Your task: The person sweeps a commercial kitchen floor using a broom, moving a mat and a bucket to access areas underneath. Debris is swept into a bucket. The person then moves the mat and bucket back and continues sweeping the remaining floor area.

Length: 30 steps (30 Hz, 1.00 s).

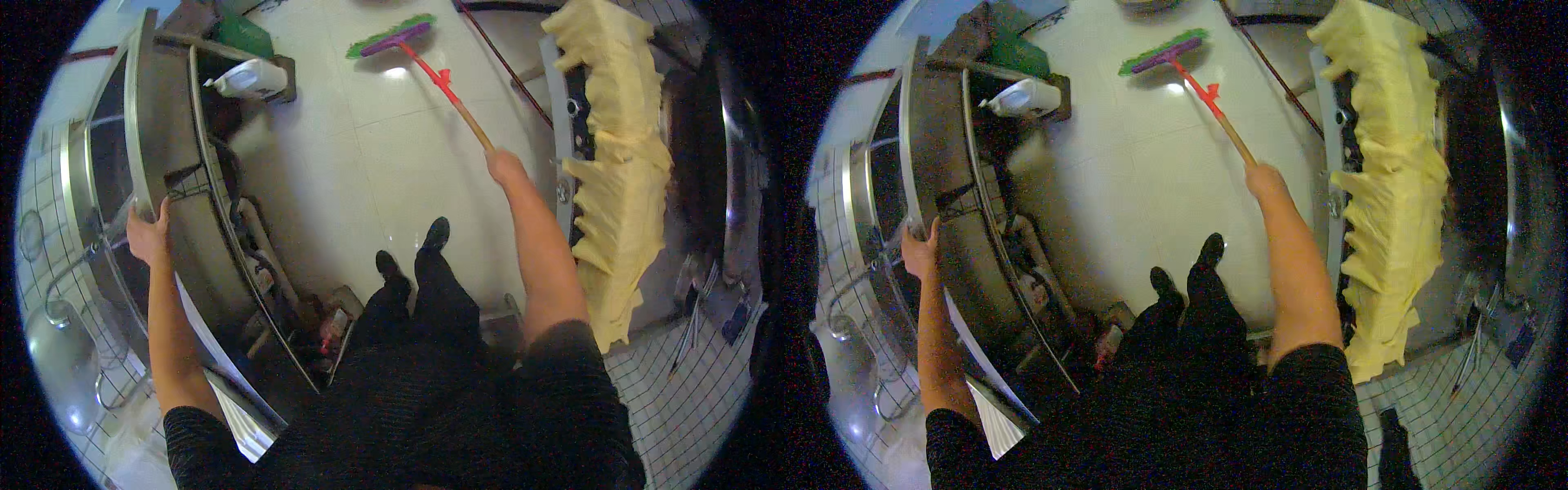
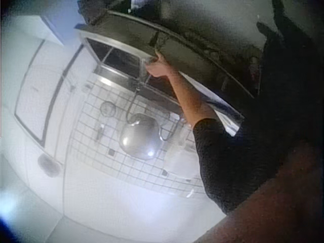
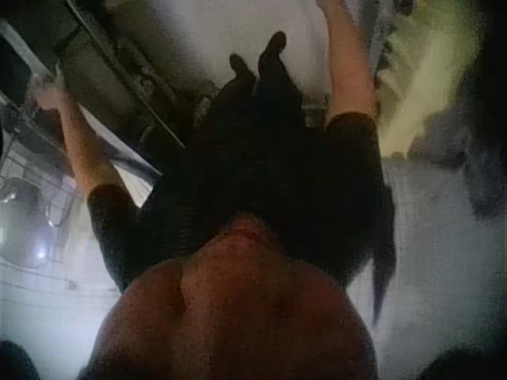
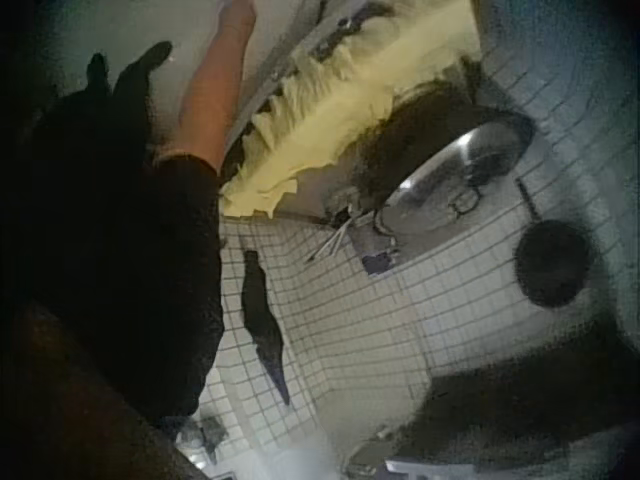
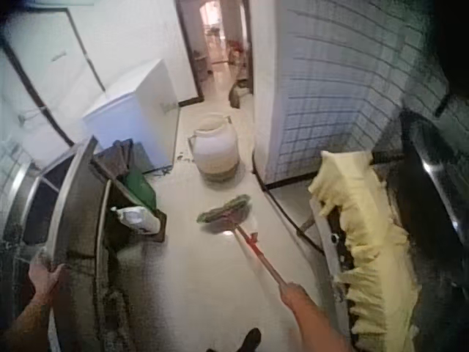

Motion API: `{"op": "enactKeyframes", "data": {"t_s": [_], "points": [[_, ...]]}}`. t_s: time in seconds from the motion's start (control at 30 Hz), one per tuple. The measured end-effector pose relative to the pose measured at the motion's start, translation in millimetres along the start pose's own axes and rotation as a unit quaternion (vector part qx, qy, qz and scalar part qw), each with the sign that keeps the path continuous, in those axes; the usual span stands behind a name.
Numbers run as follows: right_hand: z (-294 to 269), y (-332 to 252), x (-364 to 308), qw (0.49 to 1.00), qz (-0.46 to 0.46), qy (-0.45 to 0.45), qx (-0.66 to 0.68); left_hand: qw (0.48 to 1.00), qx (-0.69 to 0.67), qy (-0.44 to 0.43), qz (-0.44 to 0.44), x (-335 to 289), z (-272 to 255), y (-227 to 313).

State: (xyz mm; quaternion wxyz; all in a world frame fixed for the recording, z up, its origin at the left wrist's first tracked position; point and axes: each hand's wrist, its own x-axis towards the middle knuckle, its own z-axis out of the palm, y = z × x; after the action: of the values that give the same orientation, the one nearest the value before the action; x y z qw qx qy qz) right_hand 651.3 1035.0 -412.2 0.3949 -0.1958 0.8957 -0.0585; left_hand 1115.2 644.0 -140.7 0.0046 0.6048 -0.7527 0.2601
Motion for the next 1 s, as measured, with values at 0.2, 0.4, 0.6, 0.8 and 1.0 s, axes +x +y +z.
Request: {"op": "enactKeyframes", "data": {"t_s": [0.2, 0.4, 0.6, 0.8, 1.0], "points": [[84, 155, -206, 0.992, 0.082, -0.09, -0.034, 0.999, -0.028, 0.028, 0.013, 0, 8, -5], [144, 260, -295, 0.976, 0.066, -0.112, -0.174, 0.991, -0.054, 0.093, 0.082, 3, 17, -10], [165, 39, -99, 0.982, 0.133, -0.128, 0.047, 0.991, -0.078, 0.063, 0.085, 7, 26, -10], [79, -214, 92, 0.996, -0.063, -0.045, 0.043, 0.992, -0.06, 0.058, 0.09, 12, 27, -9], [92, -119, -36, 0.992, -0.066, -0.074, 0.078, 0.991, -0.084, 0.058, 0.091, 15, 25, -6]]}}
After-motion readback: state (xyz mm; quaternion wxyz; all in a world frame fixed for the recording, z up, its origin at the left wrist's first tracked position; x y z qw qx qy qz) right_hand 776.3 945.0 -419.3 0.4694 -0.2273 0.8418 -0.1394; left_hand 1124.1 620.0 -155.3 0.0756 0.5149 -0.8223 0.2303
